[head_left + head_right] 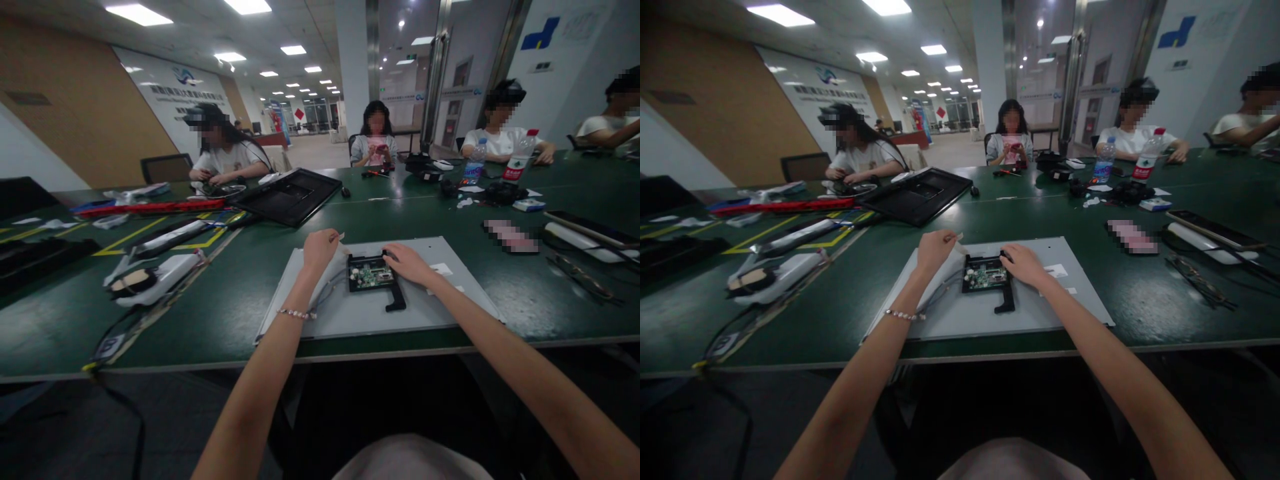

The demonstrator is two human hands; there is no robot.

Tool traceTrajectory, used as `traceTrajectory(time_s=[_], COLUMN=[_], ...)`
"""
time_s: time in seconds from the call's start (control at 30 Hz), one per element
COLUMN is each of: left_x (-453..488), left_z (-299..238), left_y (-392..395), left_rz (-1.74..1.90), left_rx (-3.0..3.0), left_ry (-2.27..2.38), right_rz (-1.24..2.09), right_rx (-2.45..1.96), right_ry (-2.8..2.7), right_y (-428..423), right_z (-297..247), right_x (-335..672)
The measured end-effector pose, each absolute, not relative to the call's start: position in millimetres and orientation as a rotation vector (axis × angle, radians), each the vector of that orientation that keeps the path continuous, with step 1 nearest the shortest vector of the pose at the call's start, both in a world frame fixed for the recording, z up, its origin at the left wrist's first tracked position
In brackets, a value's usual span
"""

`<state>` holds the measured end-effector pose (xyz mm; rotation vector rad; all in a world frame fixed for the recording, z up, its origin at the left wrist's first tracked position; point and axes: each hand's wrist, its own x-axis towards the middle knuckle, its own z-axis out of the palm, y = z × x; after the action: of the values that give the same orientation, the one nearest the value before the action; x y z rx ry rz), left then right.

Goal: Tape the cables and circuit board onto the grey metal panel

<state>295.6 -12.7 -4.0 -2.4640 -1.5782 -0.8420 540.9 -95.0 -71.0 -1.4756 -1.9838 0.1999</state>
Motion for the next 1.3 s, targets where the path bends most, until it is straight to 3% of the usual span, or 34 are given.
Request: traceTrajectory(time_s=[0.33,0.77,0.97,1.3], left_x=[297.6,320.6,326.0,326.7], left_z=[2.4,-2.1,2.4,3.2], left_y=[-22.4,-35.0,-45.9,-50.2], left_rz=[-0.937,-1.043,-1.078,-1.218], left_rx=[-2.312,-2.946,-3.095,-3.065], left_ry=[-1.468,-0.745,-0.813,-0.806], right_rz=[0.223,0.264,0.517,0.654], right_rx=[-1.449,-1.190,-1.083,-1.012], right_ry=[-1.961,-1.776,-1.620,-1.369], right_y=[-88.8,-96.2,-96.4,-94.1], right_z=[-69.2,-50.7,-45.8,-47.1], right_x=[543.3,521.2,507.8,510.4])
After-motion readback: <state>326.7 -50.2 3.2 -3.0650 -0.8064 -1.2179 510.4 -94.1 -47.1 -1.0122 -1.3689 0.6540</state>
